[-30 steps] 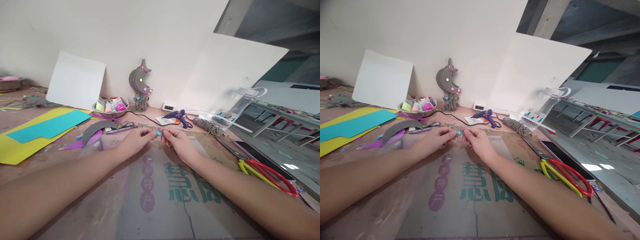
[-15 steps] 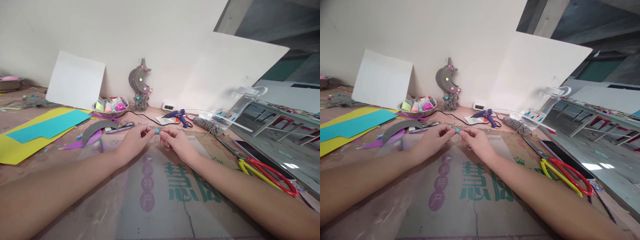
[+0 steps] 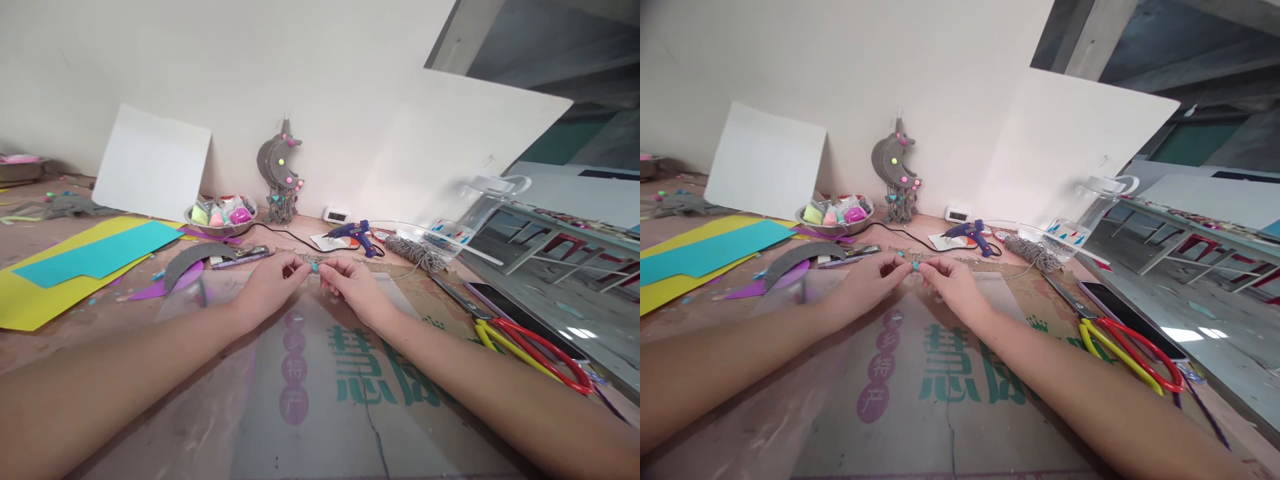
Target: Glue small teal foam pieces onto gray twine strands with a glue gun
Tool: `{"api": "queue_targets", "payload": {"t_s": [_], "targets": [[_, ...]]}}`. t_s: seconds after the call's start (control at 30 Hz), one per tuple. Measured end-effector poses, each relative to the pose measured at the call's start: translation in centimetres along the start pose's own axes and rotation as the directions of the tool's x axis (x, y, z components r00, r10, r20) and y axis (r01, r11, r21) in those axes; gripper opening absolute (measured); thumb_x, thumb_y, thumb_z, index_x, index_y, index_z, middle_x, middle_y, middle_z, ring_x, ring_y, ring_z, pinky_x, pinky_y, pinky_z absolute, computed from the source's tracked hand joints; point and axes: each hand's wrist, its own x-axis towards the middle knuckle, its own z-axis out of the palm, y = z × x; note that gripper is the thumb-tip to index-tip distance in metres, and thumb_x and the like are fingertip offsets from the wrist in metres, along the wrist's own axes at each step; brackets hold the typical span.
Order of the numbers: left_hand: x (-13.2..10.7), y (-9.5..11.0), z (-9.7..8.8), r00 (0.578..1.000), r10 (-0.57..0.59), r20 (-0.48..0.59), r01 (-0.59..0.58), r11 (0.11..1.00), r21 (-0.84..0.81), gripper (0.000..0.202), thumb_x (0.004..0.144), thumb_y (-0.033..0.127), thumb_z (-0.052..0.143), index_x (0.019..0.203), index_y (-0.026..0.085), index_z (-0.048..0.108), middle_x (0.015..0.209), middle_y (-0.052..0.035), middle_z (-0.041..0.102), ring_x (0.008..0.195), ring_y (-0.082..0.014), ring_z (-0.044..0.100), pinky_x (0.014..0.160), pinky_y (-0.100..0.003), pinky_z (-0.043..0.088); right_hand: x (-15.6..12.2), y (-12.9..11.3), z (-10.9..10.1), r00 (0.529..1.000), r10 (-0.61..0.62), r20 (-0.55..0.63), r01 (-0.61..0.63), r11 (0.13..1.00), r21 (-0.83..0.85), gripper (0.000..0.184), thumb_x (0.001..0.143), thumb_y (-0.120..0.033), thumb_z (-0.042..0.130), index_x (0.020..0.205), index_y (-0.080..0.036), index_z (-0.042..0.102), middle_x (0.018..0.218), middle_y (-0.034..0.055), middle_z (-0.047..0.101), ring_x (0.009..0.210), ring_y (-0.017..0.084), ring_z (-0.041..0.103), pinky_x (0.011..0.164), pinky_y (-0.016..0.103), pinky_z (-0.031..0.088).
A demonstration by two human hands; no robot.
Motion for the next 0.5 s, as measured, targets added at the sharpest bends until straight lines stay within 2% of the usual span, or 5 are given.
{"api": "queue_targets", "payload": {"t_s": [0.17, 0.3, 0.4, 0.5], "targets": [[-0.02, 0.05, 0.02, 1.000, -0.005, 0.012, 0.005, 1.000, 0.004, 0.026, 0.082, 0.036, 0.045, 0.069, 0.017, 0.055, 0.065, 0.0022, 0.055, 0.063, -0.0128, 0.049, 0.058, -0.024, 0.034, -0.05, 0.03, 0.00, 1.000, 0.005, -0.007, -0.005, 1.000, 0.005, 0.028, 0.077, -0.043, 0.057, 0.078, -0.015, 0.058, 0.061, -0.0026, 0.053, 0.049, 0.006, 0.039, 0.047, 0.020, 0.032], [0.05, -0.11, 0.05, 1.000, -0.016, 0.008, 0.016, 1.000, -0.012, 0.025, 0.083, 0.037, 0.045, 0.069, 0.017, 0.055, 0.065, 0.0030, 0.055, 0.062, -0.0121, 0.047, 0.057, -0.023, 0.033, 0.10, 0.18, -0.06, 0.999, -0.032, 0.001, 0.032, 0.999, 0.034, 0.033, 0.081, -0.047, 0.051, 0.074, -0.015, 0.056, 0.059, -0.0021, 0.052, 0.049, 0.007, 0.041, 0.047, 0.020, 0.032], [0.15, -0.20, 0.03, 0.999, -0.040, -0.013, 0.040, 0.999, -0.033, 0.027, 0.083, 0.037, 0.044, 0.070, 0.017, 0.056, 0.066, 0.0028, 0.055, 0.061, -0.0119, 0.047, 0.058, -0.024, 0.034, 0.26, 0.30, -0.16, 0.997, -0.057, -0.049, 0.060, 0.996, 0.073, 0.032, 0.082, -0.048, 0.048, 0.076, -0.017, 0.054, 0.059, -0.0023, 0.052, 0.048, 0.008, 0.041, 0.045, 0.021, 0.032], [0.28, -0.27, -0.07, 0.997, -0.076, -0.017, 0.074, 0.995, -0.071, 0.029, 0.083, 0.040, 0.044, 0.070, 0.017, 0.055, 0.065, 0.0029, 0.054, 0.060, -0.0117, 0.047, 0.057, -0.023, 0.034, 0.25, 0.31, -0.27, 0.993, -0.069, -0.095, 0.074, 0.996, 0.045, 0.034, 0.082, -0.046, 0.049, 0.065, -0.018, 0.048, 0.056, -0.0033, 0.048, 0.047, 0.007, 0.039, 0.046, 0.021, 0.031]]}}
